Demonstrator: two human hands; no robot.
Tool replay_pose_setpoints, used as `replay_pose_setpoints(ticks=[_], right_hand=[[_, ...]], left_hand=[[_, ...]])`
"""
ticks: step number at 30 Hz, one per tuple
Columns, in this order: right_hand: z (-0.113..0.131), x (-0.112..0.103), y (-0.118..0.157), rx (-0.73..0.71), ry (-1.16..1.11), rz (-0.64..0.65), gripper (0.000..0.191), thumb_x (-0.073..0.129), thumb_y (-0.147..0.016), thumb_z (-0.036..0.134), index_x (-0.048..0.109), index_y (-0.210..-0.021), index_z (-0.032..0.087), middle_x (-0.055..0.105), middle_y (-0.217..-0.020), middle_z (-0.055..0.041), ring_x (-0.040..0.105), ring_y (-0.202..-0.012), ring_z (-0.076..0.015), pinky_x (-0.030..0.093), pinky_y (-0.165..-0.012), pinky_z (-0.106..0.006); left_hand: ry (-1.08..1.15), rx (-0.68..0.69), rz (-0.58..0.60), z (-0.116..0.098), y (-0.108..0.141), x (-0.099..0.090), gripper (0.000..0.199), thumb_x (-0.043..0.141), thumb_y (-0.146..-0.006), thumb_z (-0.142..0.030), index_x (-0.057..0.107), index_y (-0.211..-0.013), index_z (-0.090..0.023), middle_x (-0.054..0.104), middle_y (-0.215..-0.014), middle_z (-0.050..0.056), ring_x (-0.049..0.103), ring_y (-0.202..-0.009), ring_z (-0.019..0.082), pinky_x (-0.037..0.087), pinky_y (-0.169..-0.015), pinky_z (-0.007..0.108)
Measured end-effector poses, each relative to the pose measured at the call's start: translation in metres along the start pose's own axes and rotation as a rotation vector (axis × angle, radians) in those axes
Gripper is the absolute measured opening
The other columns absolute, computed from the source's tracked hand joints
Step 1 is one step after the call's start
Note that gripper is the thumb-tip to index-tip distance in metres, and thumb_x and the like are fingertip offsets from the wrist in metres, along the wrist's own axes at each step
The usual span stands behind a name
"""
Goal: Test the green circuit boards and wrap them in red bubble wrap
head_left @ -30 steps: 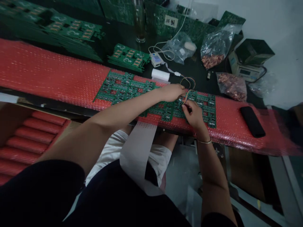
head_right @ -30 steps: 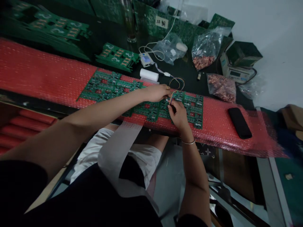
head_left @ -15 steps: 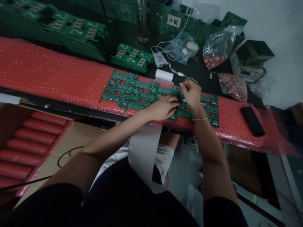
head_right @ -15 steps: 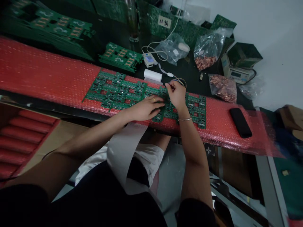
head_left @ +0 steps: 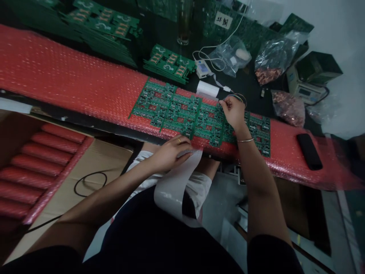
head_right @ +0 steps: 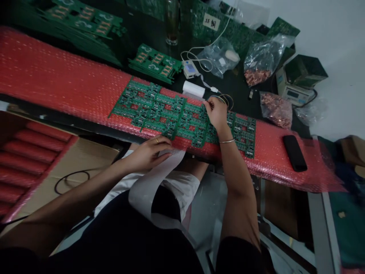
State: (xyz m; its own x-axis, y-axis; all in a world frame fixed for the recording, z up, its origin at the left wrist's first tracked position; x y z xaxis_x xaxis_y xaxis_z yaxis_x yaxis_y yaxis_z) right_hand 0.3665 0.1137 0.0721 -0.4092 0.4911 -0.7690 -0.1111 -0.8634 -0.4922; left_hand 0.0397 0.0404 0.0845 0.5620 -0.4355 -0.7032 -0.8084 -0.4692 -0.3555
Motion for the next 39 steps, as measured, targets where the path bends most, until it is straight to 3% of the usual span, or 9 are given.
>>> replay_pose_setpoints(ticks=[14, 24, 32, 39], right_hand=[[-0.004, 0.004, 0.001, -0.010, 0.080, 0.013, 0.037, 0.052, -0.103, 0.056, 0.059, -0.087, 0.024, 0.066, -0.079, -0.0042, 0.064, -0.078, -0.0220, 0.054, -0.078, -0.039], [-0.013, 0.014, 0.005, 0.018, 0.093, 0.017, 0.041, 0.047, -0.104, 0.059, 0.064, -0.093, 0.023, 0.067, -0.081, -0.0068, 0.066, -0.083, -0.0247, 0.055, -0.084, -0.043], [-0.018, 0.019, 0.007, 0.040, 0.049, 0.040, 0.039, 0.046, -0.105, 0.056, 0.066, -0.104, 0.023, 0.070, -0.091, -0.0090, 0.067, -0.094, -0.0270, 0.054, -0.088, -0.045], [-0.014, 0.017, 0.006, 0.086, 0.071, 0.074, 0.040, 0.046, -0.105, 0.056, 0.066, -0.106, 0.022, 0.070, -0.095, -0.0105, 0.067, -0.100, -0.0290, 0.053, -0.093, -0.047]], left_hand=[[-0.053, -0.050, 0.005, 0.014, 0.018, 0.011, 0.011, 0.064, -0.099, -0.025, 0.070, -0.103, -0.017, 0.068, -0.110, 0.009, 0.066, -0.105, 0.023, 0.058, -0.093, 0.038], [-0.158, -0.088, 0.081, 0.019, 0.026, 0.025, 0.018, 0.072, -0.094, -0.025, 0.070, -0.109, -0.017, 0.069, -0.113, 0.010, 0.063, -0.111, 0.026, 0.056, -0.098, 0.041], [-0.300, -0.003, -0.122, 0.029, 0.034, 0.048, 0.014, 0.062, -0.102, -0.026, 0.073, -0.102, -0.019, 0.070, -0.099, 0.008, 0.062, -0.096, 0.021, 0.053, -0.087, 0.036], [-0.391, 0.160, -0.279, 0.032, 0.042, 0.054, 0.009, 0.065, -0.099, -0.019, 0.073, -0.098, -0.022, 0.071, -0.097, 0.005, 0.059, -0.090, 0.019, 0.049, -0.078, 0.033]])
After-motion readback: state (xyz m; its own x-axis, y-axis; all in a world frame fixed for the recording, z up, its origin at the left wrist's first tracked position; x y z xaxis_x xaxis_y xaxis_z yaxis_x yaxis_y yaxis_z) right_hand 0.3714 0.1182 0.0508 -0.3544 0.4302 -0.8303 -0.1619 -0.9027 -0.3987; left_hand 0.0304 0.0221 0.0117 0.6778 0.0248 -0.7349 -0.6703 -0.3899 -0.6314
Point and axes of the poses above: each hand's wrist, its own y-axis away from the middle knuckle, its own x-axis out of the palm, z = x × y, the point moved 2 cm from there along -y, towards the middle knuckle
